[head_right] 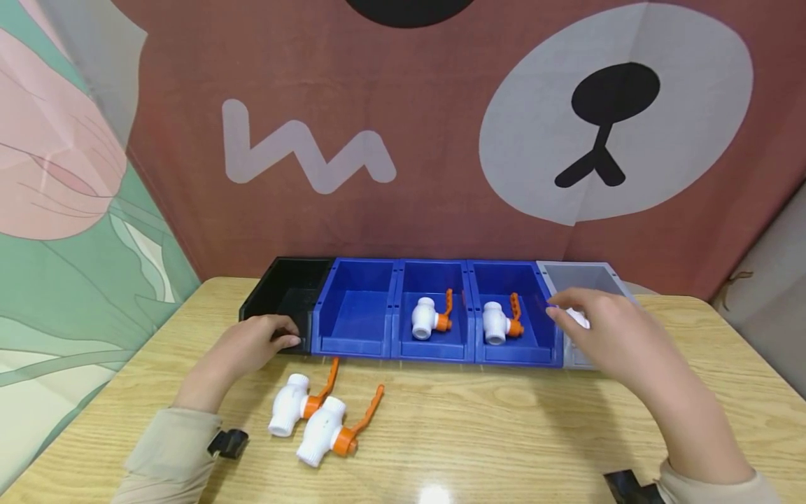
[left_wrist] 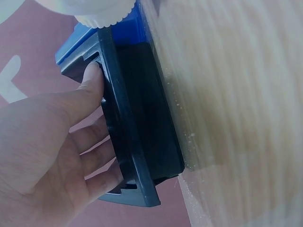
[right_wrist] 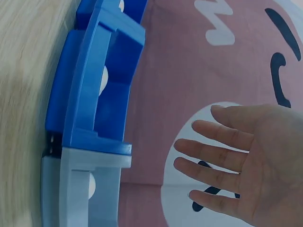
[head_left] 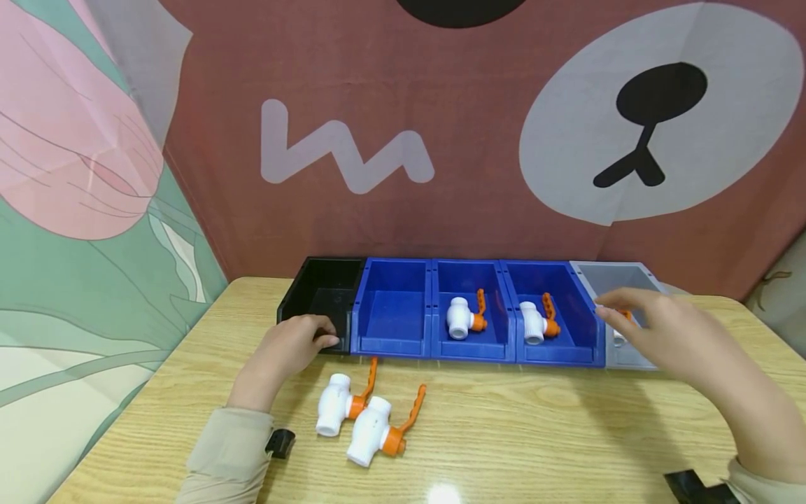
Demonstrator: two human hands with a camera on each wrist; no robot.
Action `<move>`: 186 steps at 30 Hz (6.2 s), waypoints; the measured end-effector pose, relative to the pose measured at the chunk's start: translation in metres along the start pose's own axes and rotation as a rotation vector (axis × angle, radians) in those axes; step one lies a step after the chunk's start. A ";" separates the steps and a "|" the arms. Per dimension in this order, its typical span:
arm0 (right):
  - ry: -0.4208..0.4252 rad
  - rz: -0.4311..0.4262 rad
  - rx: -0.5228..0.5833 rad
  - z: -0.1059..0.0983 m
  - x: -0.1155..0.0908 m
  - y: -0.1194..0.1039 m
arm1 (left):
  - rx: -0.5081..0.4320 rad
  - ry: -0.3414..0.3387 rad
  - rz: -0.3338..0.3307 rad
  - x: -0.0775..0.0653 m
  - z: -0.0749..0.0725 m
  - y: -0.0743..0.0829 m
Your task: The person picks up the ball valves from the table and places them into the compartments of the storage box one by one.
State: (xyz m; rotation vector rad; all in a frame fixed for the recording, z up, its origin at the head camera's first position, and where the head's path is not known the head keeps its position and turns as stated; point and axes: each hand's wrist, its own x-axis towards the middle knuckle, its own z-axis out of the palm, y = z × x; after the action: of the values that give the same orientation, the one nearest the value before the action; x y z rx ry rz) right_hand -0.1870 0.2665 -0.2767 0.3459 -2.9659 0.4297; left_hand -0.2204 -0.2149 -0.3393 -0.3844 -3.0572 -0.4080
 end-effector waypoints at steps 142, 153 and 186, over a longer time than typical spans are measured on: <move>-0.246 0.087 0.070 0.030 0.009 0.072 | 0.354 -0.160 0.804 -0.073 0.008 0.062; -0.249 0.089 0.070 0.031 0.010 0.072 | 0.429 -0.203 0.823 -0.067 0.009 0.070; -0.236 0.098 0.059 0.034 0.010 0.073 | 0.661 -0.174 0.870 -0.050 -0.021 0.098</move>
State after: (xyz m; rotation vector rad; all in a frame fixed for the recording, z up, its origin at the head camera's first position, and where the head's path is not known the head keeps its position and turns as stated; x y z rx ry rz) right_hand -0.2172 0.3231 -0.3271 0.2758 -3.2162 0.5228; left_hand -0.1476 -0.1412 -0.2975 -1.5986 -2.5593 0.6618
